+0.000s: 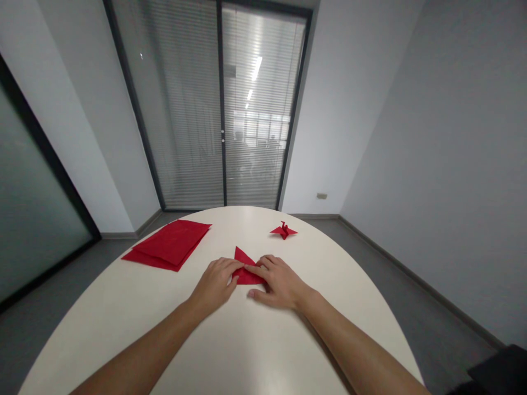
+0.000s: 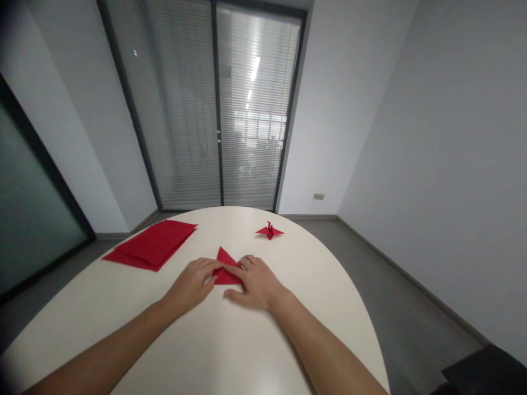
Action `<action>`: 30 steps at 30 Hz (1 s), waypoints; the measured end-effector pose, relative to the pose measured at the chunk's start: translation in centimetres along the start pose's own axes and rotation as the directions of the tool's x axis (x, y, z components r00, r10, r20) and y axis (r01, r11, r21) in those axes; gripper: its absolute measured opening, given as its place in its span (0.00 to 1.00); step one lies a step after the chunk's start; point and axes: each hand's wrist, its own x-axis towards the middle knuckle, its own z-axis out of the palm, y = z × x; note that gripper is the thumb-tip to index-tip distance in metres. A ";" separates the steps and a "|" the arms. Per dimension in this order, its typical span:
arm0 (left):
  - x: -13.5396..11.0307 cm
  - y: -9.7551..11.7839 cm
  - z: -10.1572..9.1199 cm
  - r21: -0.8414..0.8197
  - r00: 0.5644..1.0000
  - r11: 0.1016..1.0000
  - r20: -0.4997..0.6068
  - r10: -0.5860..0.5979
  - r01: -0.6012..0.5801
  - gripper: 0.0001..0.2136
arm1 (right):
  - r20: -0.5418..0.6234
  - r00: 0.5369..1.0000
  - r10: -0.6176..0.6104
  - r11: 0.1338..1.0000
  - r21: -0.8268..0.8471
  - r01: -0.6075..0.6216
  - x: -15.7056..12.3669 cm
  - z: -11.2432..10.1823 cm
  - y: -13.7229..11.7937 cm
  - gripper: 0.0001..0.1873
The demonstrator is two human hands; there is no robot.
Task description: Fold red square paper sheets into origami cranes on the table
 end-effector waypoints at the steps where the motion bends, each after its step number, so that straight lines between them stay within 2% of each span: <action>1: 0.0 0.0 -0.1 -0.004 1.000 1.000 -0.001 -0.001 0.001 0.18 | -0.002 1.000 -0.003 1.000 0.001 0.003 0.0 0.1 0.0 0.34; 8: 0.2 0.2 -0.3 -0.043 0.996 0.998 0.081 0.044 -0.041 0.18 | 0.035 0.999 0.009 1.000 0.024 -0.010 -0.5 1.2 1.0 0.33; 12: 0.1 0.3 -0.5 0.000 0.993 0.999 0.111 0.047 -0.047 0.18 | 0.025 1.000 0.003 0.999 0.044 -0.004 -0.5 1.3 1.3 0.28; 16: 0.0 0.7 -0.7 0.035 0.996 0.998 0.081 0.042 -0.045 0.16 | -0.019 0.999 -0.042 0.997 0.056 0.043 -0.3 0.5 0.9 0.23; 21: -0.1 1.2 -0.8 0.072 0.999 0.997 0.019 0.028 -0.029 0.11 | -0.009 0.996 -0.087 0.993 0.077 0.088 -0.1 -0.1 0.7 0.19; 27: -0.3 1.7 -1.3 0.091 0.997 0.995 0.065 0.043 -0.049 0.14 | -0.060 0.987 -0.151 0.974 0.163 0.159 0.0 1.2 1.5 0.22; 30: -0.5 1.8 -1.3 0.095 0.995 0.993 0.081 0.057 -0.064 0.19 | -0.089 0.989 -0.120 0.978 0.162 0.134 -0.2 1.8 2.2 0.25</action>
